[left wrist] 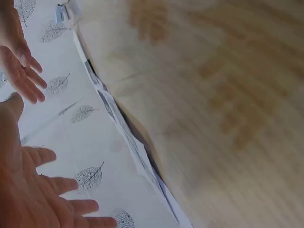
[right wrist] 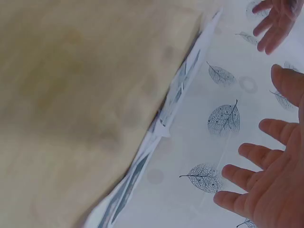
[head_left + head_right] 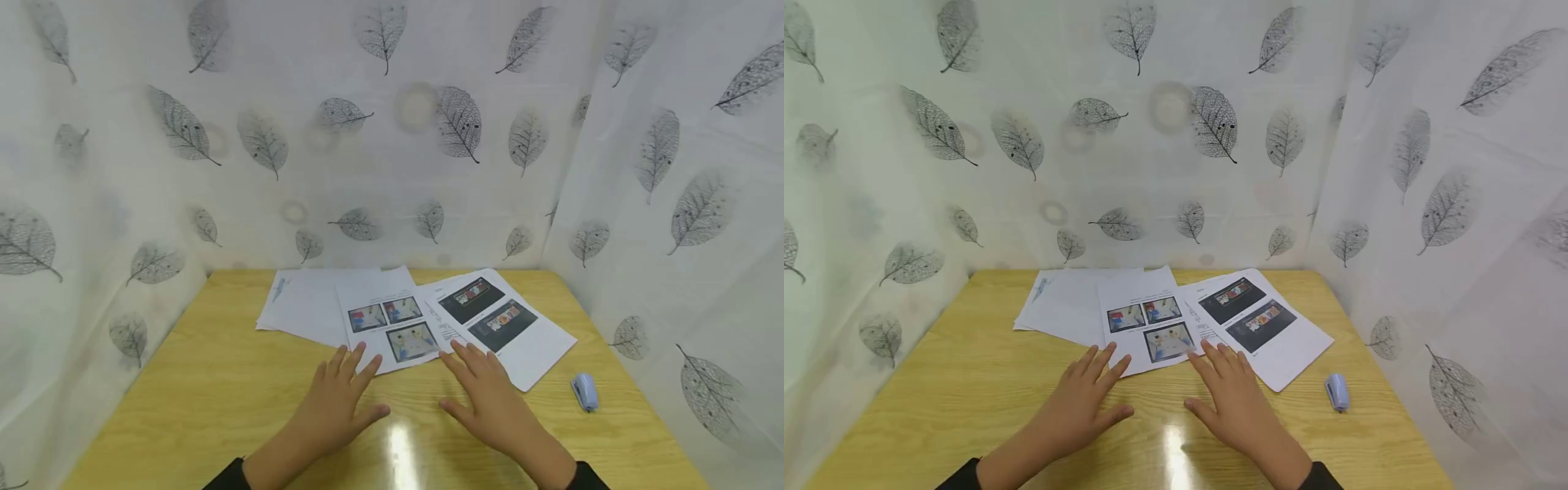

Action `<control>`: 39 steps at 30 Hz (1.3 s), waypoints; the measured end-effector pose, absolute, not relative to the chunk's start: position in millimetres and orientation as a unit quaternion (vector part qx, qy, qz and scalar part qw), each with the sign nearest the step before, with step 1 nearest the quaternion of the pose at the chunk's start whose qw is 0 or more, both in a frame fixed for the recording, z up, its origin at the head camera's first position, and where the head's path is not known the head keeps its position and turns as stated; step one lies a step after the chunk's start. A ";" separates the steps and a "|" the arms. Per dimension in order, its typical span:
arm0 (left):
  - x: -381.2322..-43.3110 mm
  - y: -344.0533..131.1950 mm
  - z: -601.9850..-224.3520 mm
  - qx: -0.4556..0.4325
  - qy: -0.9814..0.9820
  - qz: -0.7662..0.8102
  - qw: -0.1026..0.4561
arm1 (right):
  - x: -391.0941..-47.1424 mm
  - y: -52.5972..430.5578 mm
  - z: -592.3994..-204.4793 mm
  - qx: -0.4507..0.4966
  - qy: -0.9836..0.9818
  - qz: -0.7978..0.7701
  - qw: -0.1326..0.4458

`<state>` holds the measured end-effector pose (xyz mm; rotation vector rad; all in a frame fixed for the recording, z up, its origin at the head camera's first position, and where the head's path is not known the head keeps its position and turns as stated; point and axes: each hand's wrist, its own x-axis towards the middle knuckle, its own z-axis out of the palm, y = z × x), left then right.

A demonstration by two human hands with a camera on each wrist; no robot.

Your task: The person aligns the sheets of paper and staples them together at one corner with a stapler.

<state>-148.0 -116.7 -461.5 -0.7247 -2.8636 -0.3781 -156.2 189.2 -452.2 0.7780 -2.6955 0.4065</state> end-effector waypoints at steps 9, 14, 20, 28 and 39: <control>-180.6 -115.3 -446.7 -0.098 -0.958 -0.263 0.050 | -210.7 187.6 -413.3 0.178 -0.949 0.260 0.027; -211.1 -115.0 -438.3 -0.005 -0.918 -0.397 -0.001 | -257.6 181.8 -400.1 0.108 -0.926 0.356 -0.061; -243.5 -121.6 -432.5 0.111 -0.846 -0.512 -0.098 | -296.7 164.9 -402.8 0.028 -0.887 0.440 -0.138; -266.4 -126.7 -437.3 0.172 -0.815 -0.540 -0.122 | -321.8 143.8 -426.8 -0.050 -0.873 0.460 -0.153; -283.9 -122.6 -445.8 0.230 -0.793 -0.545 -0.144 | -336.5 132.8 -452.1 -0.125 -0.866 0.464 -0.137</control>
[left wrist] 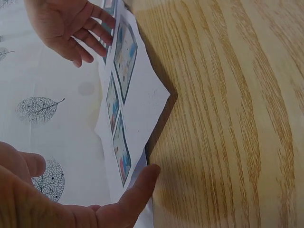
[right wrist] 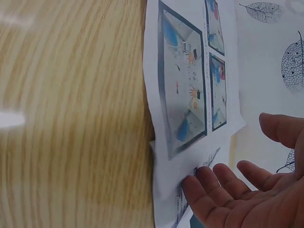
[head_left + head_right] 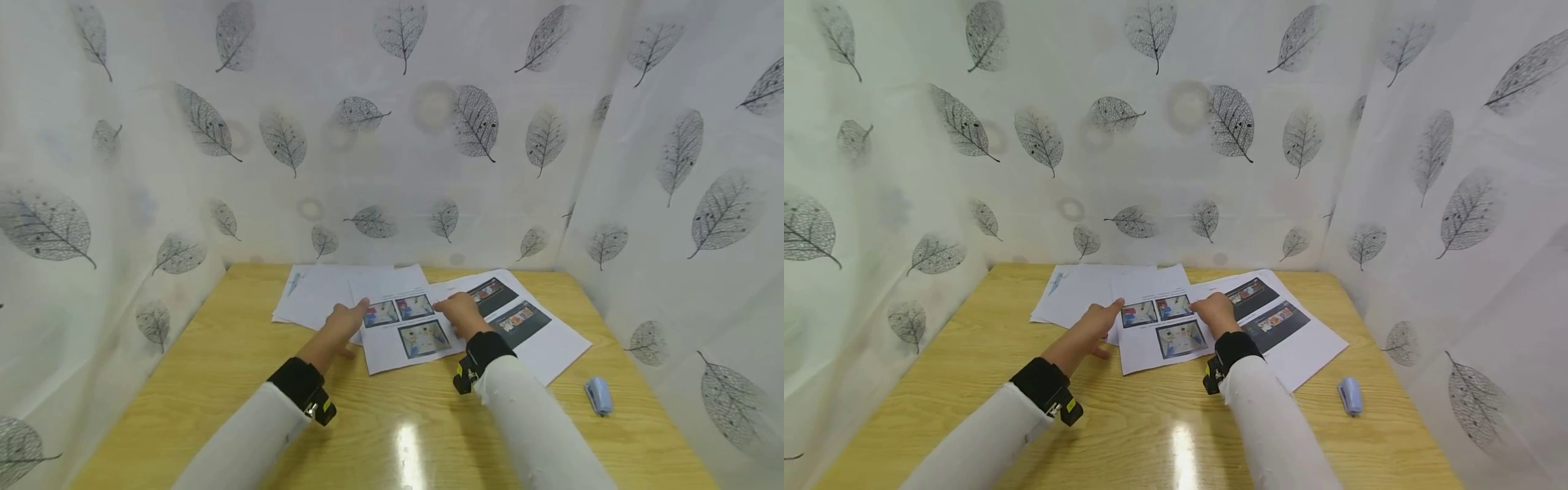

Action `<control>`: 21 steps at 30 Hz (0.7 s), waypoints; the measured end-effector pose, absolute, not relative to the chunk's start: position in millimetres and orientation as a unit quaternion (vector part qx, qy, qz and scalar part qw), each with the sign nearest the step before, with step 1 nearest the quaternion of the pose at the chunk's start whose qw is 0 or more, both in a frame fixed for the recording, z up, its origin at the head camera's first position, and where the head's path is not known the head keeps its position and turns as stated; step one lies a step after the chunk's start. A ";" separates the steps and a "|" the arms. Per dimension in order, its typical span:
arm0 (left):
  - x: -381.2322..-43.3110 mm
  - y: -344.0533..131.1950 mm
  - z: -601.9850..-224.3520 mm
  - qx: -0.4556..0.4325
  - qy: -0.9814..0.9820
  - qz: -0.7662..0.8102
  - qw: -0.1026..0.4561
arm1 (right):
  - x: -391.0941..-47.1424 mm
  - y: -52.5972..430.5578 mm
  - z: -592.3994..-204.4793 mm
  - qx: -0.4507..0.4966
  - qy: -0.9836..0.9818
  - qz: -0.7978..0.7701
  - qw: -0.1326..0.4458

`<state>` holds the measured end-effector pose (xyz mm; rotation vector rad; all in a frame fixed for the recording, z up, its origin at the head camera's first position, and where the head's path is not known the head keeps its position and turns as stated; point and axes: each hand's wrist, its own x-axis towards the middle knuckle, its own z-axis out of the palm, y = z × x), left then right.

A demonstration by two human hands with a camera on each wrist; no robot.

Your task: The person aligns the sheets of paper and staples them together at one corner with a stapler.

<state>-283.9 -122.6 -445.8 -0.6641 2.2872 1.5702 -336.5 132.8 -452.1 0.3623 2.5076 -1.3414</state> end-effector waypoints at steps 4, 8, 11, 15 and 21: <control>-287.4 -121.9 -447.5 -0.245 0.784 0.549 0.154 | -338.7 132.2 -459.1 0.138 0.871 -0.455 0.127; -289.8 -119.6 -448.0 -0.261 0.775 0.553 0.158 | -337.7 129.7 -459.2 0.152 0.867 -0.458 0.124; -288.7 -116.4 -446.8 -0.270 0.763 0.568 0.151 | -335.5 127.5 -457.1 0.161 0.862 -0.467 0.118; -287.2 -112.8 -448.5 -0.274 0.742 0.595 0.141 | -333.2 125.5 -458.0 0.159 0.864 -0.468 0.098; -289.9 -112.8 -459.1 -0.237 0.774 0.574 0.125 | -334.0 125.6 -464.9 0.115 0.900 -0.415 0.072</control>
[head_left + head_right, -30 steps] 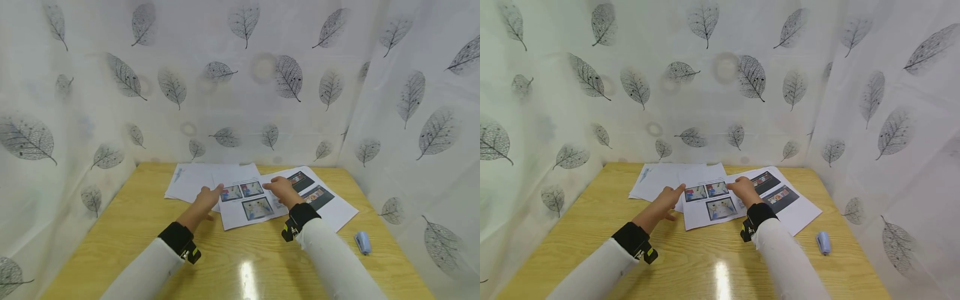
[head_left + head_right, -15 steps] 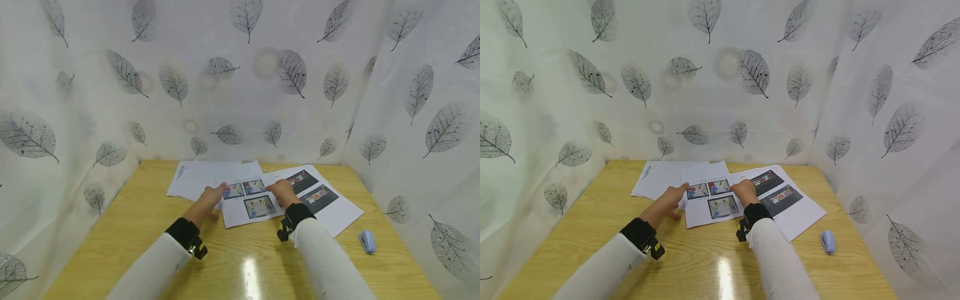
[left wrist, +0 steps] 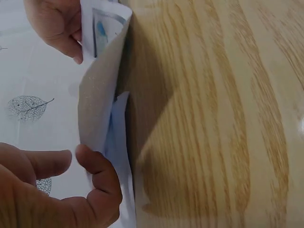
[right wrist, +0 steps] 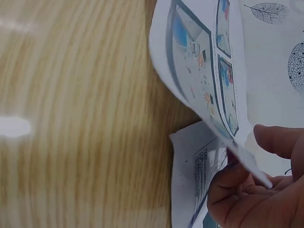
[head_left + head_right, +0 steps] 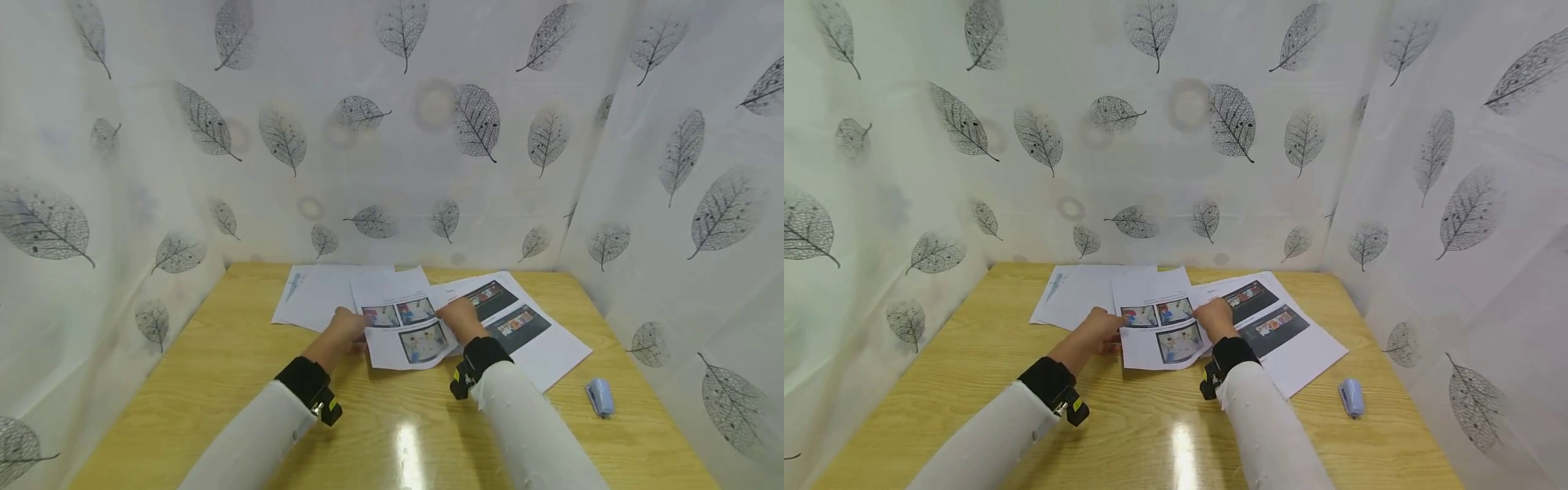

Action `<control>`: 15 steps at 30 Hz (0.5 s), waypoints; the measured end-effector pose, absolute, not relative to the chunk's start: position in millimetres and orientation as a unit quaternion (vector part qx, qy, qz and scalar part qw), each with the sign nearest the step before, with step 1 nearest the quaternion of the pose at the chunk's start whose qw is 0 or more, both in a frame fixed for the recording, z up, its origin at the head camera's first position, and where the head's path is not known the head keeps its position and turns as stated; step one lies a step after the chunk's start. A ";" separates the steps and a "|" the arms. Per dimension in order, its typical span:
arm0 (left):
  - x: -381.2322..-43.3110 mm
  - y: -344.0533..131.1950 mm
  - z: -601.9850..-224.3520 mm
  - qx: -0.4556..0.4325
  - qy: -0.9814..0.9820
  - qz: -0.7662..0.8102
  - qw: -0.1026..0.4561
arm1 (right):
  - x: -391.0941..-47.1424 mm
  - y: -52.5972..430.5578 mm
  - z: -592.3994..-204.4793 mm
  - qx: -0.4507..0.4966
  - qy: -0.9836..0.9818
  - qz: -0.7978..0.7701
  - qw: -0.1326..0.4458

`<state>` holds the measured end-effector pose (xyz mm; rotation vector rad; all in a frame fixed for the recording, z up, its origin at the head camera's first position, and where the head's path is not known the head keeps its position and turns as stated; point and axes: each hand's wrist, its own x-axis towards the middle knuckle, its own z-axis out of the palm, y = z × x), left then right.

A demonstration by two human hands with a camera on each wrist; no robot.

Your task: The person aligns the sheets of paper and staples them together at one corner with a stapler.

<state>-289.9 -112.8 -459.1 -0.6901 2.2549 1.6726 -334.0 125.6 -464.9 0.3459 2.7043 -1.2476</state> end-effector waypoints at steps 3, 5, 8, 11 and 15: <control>-290.0 -113.9 -463.5 -0.208 0.813 0.532 0.116 | -332.1 125.4 -468.0 0.108 0.898 -0.418 0.084; -289.6 -115.4 -466.4 -0.194 0.834 0.505 0.110 | -329.2 124.4 -469.1 0.111 0.890 -0.433 0.096; -285.4 -117.1 -464.1 -0.175 0.857 0.474 0.101 | -323.3 122.8 -469.1 0.122 0.869 -0.467 0.106; -280.2 -120.1 -457.7 -0.156 0.866 0.466 0.092 | -318.4 122.5 -465.5 0.120 0.860 -0.484 0.112; -273.5 -126.2 -450.6 -0.131 0.861 0.484 0.079 | -310.8 126.3 -452.5 0.098 0.842 -0.516 0.124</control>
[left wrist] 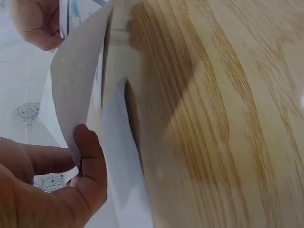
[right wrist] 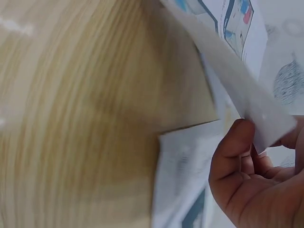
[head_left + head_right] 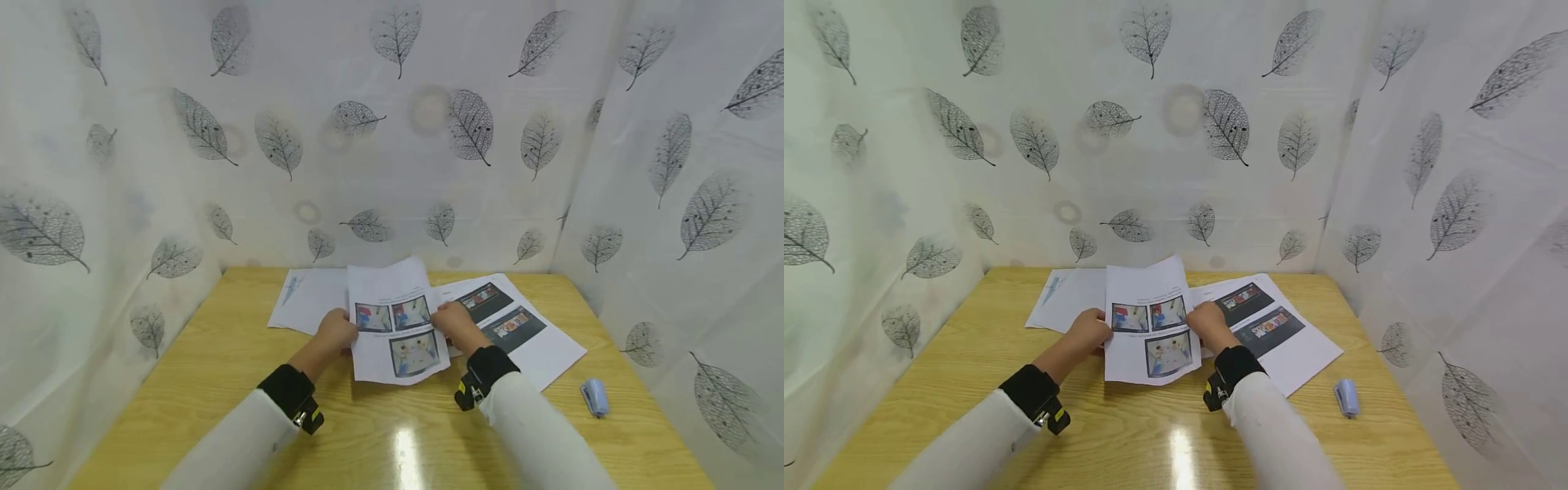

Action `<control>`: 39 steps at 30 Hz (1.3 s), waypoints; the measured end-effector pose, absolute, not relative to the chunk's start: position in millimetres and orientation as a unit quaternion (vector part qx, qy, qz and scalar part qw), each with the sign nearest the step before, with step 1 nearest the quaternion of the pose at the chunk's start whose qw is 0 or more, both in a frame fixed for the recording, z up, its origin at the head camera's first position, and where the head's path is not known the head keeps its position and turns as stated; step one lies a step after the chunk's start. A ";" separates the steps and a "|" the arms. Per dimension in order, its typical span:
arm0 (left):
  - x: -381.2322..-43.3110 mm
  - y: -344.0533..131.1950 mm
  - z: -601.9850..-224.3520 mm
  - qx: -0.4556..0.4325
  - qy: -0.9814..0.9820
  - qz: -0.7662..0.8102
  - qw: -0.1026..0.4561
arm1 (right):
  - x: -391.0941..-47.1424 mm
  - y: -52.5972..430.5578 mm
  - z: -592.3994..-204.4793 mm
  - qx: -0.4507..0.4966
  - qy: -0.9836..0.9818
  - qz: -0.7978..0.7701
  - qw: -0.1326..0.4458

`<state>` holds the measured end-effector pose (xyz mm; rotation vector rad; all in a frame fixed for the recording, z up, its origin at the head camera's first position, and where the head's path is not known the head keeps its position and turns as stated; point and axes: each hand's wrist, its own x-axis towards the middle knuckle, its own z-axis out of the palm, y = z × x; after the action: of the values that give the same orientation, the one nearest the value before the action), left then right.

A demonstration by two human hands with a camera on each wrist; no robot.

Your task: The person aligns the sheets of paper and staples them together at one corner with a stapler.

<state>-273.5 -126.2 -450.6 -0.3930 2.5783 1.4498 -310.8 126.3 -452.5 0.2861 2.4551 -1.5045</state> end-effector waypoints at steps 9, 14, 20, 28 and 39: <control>-240.9 -137.4 -435.1 -0.085 0.827 0.544 0.109 | -274.8 149.8 -417.8 0.036 0.836 -0.528 0.148; -212.9 -138.3 -427.9 -0.045 0.820 0.557 0.125 | -244.7 160.8 -408.0 0.030 0.827 -0.536 0.164; -182.2 -137.7 -423.0 -0.016 0.817 0.560 0.137 | -211.2 168.6 -411.5 0.029 0.823 -0.541 0.172; -156.5 -138.5 -432.2 0.016 0.791 0.586 0.174 | -181.7 172.1 -428.5 0.020 0.833 -0.527 0.167; -146.8 -128.7 -457.6 0.016 0.809 0.562 0.168 | -173.8 173.1 -453.3 0.014 0.854 -0.489 0.178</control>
<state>-146.8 -128.7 -457.6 0.0457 2.3024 1.5999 -173.8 173.1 -453.3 0.0386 2.4142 -1.3839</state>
